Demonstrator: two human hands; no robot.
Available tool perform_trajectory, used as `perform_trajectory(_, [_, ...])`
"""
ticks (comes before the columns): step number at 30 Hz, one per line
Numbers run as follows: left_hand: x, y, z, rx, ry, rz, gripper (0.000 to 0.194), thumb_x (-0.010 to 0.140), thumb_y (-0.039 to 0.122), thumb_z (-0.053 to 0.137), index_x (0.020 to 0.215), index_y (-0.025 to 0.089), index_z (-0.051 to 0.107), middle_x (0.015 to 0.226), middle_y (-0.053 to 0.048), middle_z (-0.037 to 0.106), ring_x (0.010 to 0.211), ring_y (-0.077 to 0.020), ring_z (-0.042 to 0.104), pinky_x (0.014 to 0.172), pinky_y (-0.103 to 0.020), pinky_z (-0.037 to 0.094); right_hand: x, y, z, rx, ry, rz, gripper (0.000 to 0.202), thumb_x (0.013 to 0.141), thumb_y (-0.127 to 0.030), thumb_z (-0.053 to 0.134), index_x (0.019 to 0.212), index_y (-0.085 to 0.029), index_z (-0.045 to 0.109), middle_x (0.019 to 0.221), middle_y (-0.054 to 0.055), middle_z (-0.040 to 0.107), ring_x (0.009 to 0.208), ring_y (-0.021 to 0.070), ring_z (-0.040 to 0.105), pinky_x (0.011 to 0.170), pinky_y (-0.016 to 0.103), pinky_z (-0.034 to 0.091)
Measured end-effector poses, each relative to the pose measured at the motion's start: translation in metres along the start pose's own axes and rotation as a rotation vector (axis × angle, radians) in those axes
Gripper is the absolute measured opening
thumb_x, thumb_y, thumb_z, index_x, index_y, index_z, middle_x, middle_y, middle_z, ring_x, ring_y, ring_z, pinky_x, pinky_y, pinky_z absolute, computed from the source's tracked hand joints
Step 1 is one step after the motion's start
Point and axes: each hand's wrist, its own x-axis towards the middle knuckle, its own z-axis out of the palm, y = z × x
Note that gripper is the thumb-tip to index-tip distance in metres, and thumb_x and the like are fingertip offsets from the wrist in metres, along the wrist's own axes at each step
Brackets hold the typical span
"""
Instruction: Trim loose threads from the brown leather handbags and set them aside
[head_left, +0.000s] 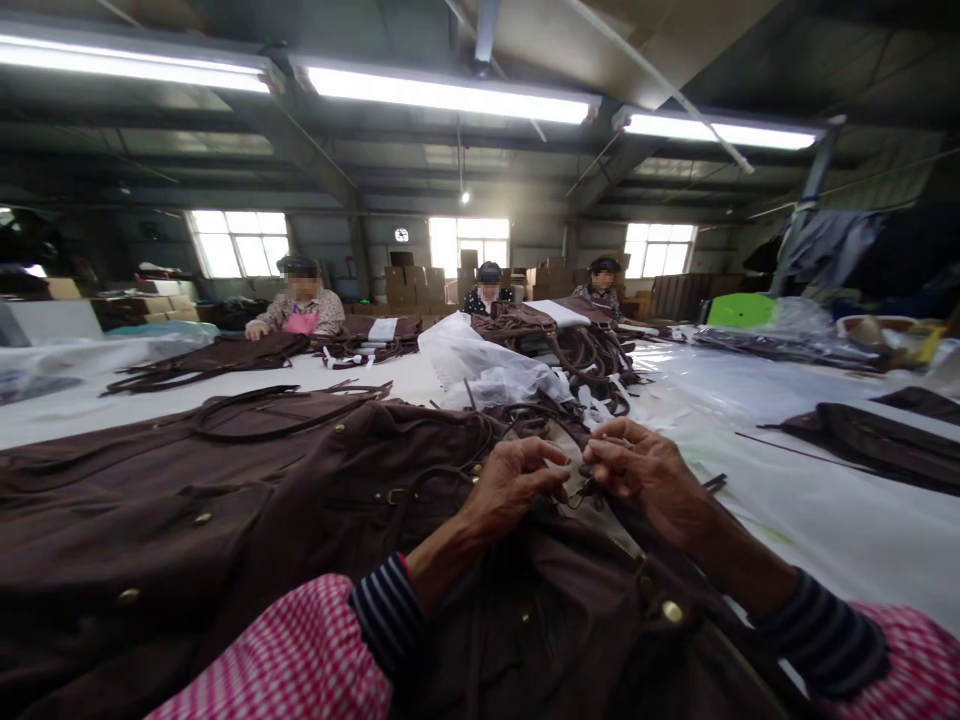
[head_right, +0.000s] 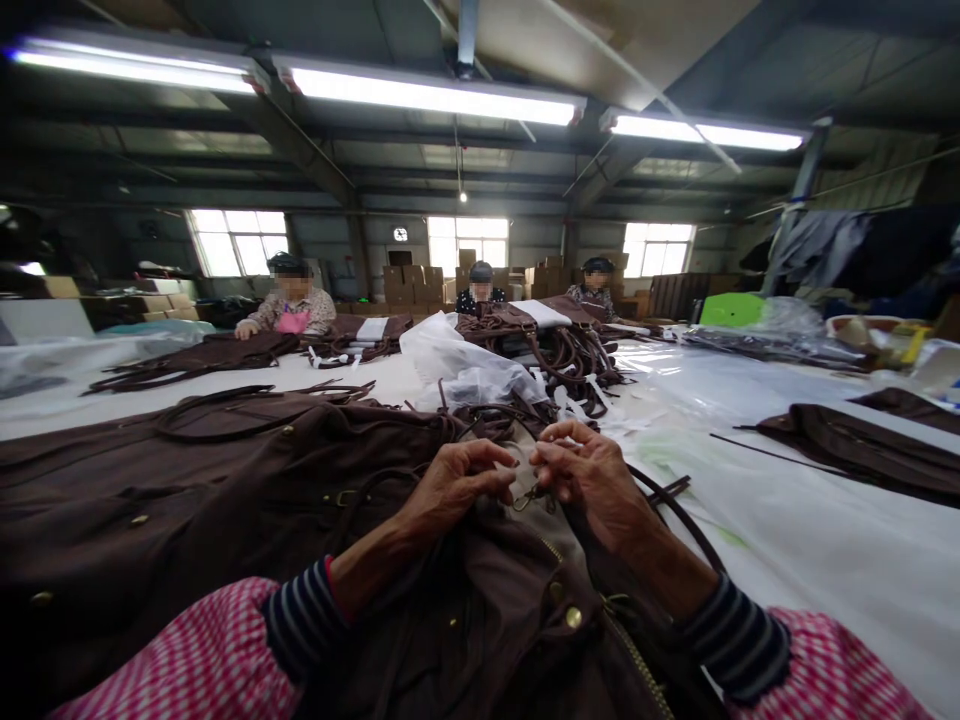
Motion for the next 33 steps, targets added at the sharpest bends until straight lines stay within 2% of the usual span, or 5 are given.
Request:
perform_trajectory(5, [-0.001, 0.004, 0.002, -0.017, 0.010, 0.021, 0.029, 0.075, 0.038, 0.079, 0.077, 0.011, 0.069, 0.068, -0.006, 0.071, 0.062, -0.0134, 0.063, 0.066, -0.024, 0.047, -0.002, 0.001, -0.003, -0.081, 0.023, -0.018, 0.032, 0.072, -0.039, 0.086, 0.084, -0.014, 0.069, 0.073, 0.002, 0.068, 0.051, 0.0065, 0.052, 0.040, 0.016, 0.032])
perform_trajectory(12, [-0.001, 0.001, 0.000, 0.115, 0.022, 0.034, 0.023, 0.083, 0.035, 0.070, 0.081, 0.012, 0.071, 0.066, -0.003, 0.070, 0.060, -0.0119, 0.059, 0.065, -0.023, 0.043, -0.005, 0.006, -0.001, -0.165, 0.011, 0.007, 0.033, 0.076, -0.045, 0.082, 0.084, -0.015, 0.070, 0.066, -0.002, 0.061, 0.044, 0.0040, 0.043, 0.037, 0.017, 0.025])
perform_trajectory(20, [-0.002, 0.002, 0.001, 0.117, 0.057, 0.073, 0.021, 0.083, 0.033, 0.069, 0.080, 0.012, 0.070, 0.068, -0.003, 0.070, 0.064, -0.0124, 0.060, 0.068, -0.024, 0.044, -0.005, 0.012, 0.002, -0.130, -0.027, 0.034, 0.031, 0.073, -0.038, 0.087, 0.085, -0.015, 0.069, 0.066, -0.002, 0.064, 0.042, 0.0014, 0.039, 0.040, 0.016, 0.021])
perform_trajectory(24, [-0.003, 0.003, 0.001, 0.153, 0.049, 0.067, 0.021, 0.083, 0.033, 0.069, 0.082, 0.012, 0.072, 0.070, -0.004, 0.072, 0.066, -0.0127, 0.061, 0.069, -0.023, 0.044, -0.004, 0.013, 0.002, -0.125, -0.053, 0.028, 0.028, 0.073, -0.035, 0.087, 0.083, -0.015, 0.071, 0.052, -0.007, 0.052, 0.043, 0.0019, 0.034, 0.041, 0.017, 0.019])
perform_trajectory(33, [-0.002, 0.012, -0.002, 0.270, 0.011, 0.051, 0.026, 0.084, 0.039, 0.068, 0.078, 0.013, 0.072, 0.070, -0.003, 0.070, 0.068, -0.0144, 0.061, 0.067, -0.023, 0.044, 0.002, 0.017, 0.005, -0.167, -0.117, -0.027, 0.023, 0.074, -0.032, 0.084, 0.076, -0.014, 0.070, 0.052, -0.006, 0.056, 0.043, 0.0041, 0.040, 0.044, 0.020, 0.024])
